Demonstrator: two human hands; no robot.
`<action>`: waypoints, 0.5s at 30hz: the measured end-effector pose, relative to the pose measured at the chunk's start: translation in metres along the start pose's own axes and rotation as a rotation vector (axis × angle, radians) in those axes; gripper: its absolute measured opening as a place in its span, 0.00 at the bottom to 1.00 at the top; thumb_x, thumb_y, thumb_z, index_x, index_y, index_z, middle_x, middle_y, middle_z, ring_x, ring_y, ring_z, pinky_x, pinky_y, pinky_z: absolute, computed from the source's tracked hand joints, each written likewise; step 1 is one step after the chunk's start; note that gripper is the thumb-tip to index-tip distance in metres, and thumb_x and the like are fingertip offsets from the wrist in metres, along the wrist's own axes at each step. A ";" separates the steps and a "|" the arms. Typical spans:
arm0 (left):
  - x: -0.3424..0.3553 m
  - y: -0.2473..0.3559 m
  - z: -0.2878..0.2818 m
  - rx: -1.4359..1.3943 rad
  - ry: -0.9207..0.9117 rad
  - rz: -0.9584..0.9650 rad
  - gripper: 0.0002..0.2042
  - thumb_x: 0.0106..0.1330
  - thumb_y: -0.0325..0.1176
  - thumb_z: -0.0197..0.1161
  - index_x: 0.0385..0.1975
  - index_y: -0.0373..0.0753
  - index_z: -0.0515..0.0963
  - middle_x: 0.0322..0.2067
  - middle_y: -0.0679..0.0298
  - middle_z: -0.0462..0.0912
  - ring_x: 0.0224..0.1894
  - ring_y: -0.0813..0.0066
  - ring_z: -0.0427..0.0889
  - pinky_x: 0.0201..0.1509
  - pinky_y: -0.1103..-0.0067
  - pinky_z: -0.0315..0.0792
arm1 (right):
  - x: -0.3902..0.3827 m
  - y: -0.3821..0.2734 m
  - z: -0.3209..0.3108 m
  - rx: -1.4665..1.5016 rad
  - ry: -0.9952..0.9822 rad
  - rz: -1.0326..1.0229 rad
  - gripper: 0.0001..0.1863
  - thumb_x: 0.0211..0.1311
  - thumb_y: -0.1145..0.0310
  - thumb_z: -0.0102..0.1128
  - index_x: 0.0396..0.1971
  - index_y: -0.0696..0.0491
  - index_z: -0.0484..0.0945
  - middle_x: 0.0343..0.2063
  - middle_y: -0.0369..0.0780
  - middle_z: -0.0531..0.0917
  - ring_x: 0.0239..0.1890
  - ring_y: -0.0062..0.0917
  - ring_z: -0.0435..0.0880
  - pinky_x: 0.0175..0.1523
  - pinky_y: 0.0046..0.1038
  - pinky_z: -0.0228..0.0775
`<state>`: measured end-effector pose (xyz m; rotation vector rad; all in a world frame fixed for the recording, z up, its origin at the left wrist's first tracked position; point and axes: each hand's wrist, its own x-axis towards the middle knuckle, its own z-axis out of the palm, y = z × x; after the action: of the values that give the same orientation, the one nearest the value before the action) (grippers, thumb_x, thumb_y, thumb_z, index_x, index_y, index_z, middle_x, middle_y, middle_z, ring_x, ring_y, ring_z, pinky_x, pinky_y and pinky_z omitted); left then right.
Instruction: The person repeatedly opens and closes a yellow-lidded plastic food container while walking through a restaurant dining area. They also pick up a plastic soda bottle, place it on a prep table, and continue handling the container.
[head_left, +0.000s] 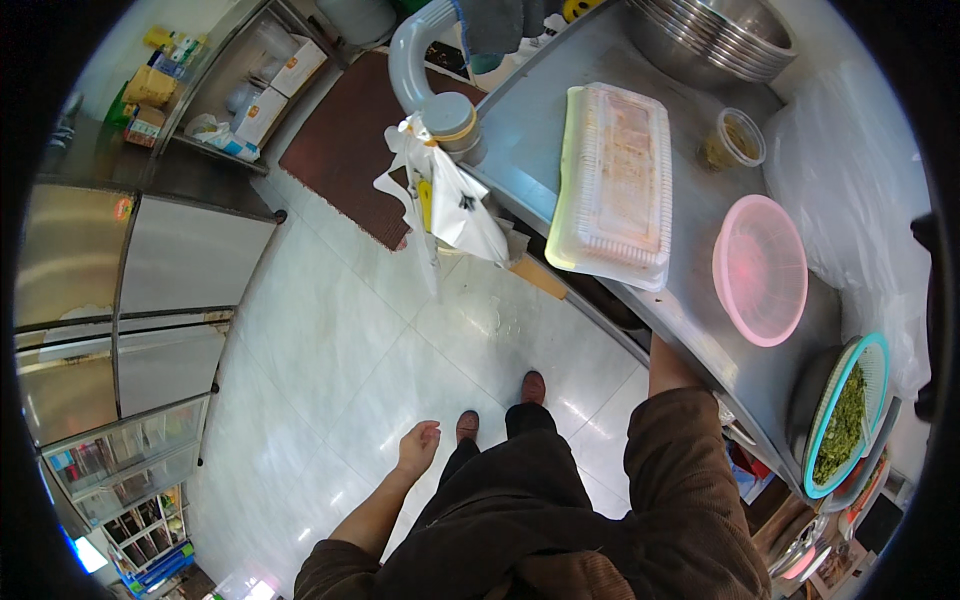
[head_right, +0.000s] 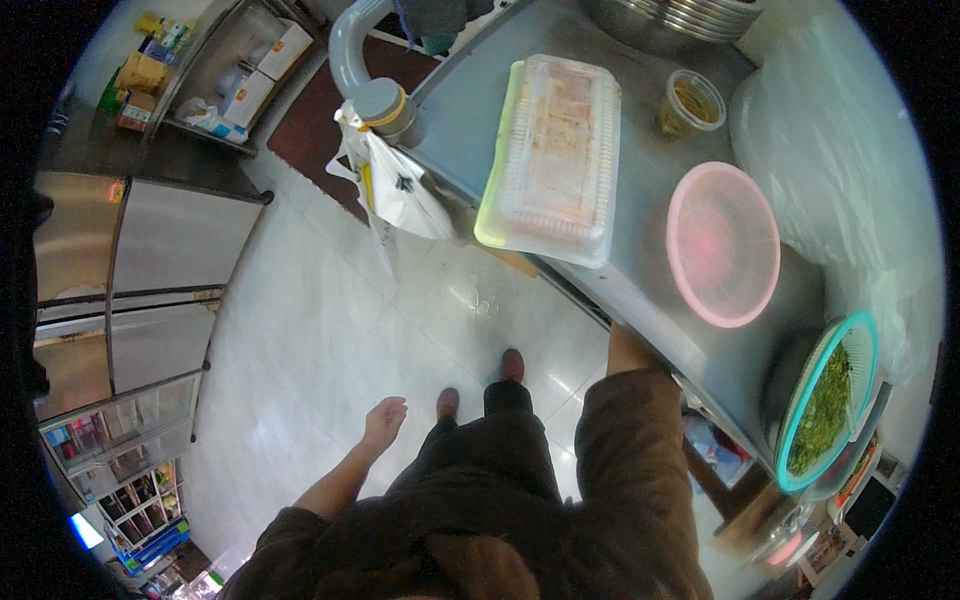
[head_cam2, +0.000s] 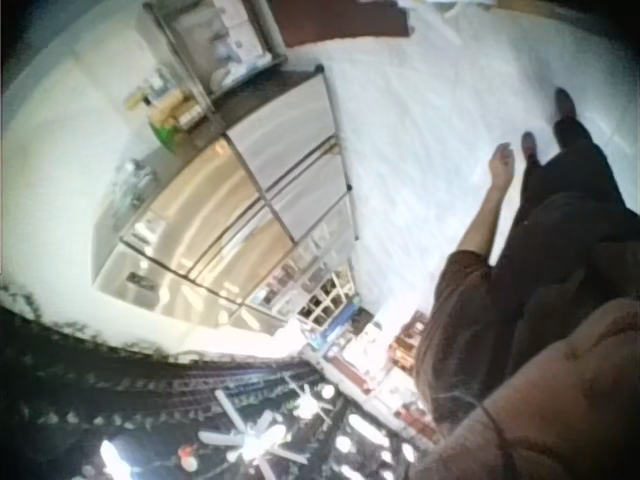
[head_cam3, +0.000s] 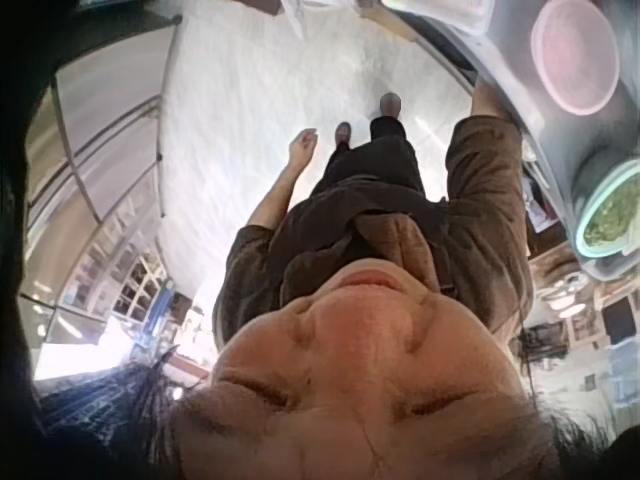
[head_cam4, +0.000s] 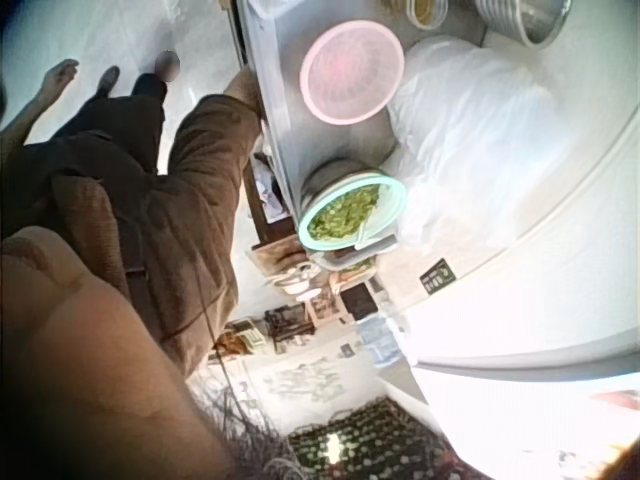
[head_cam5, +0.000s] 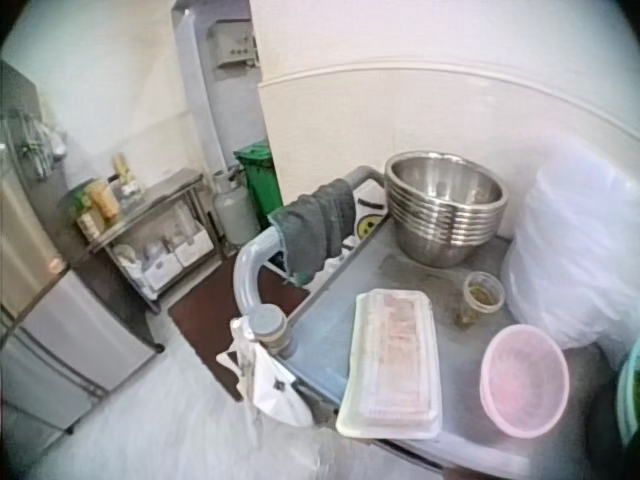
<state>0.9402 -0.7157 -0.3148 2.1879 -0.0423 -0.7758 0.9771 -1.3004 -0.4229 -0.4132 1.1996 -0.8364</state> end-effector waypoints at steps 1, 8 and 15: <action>0.001 0.004 0.001 -0.021 0.012 0.029 0.10 0.64 0.30 0.61 0.44 0.38 0.78 0.31 0.61 0.84 0.32 0.76 0.83 0.37 0.79 0.77 | 0.001 -0.003 -0.001 -0.037 0.001 -0.002 0.23 0.65 0.63 0.56 0.58 0.52 0.66 0.46 0.37 0.78 0.46 0.25 0.78 0.51 0.28 0.70; 0.026 0.020 -0.004 -0.134 -0.029 0.049 0.10 0.64 0.27 0.60 0.44 0.38 0.77 0.32 0.64 0.84 0.35 0.79 0.82 0.41 0.81 0.76 | -0.058 -0.008 -0.007 -0.618 -0.195 -0.208 0.23 0.66 0.62 0.56 0.58 0.51 0.66 0.46 0.36 0.79 0.47 0.25 0.78 0.52 0.29 0.70; 0.041 0.019 -0.038 -0.148 0.036 0.157 0.11 0.63 0.27 0.60 0.44 0.39 0.78 0.32 0.65 0.83 0.34 0.79 0.82 0.41 0.80 0.76 | -0.309 -0.003 0.040 -0.287 -0.810 0.401 0.41 0.63 0.40 0.52 0.67 0.50 0.55 0.55 0.44 0.74 0.55 0.32 0.74 0.60 0.37 0.65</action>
<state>0.9981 -0.7141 -0.3034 2.0302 -0.1331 -0.6310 0.9756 -1.0751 -0.2079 -0.6398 0.5987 -0.1010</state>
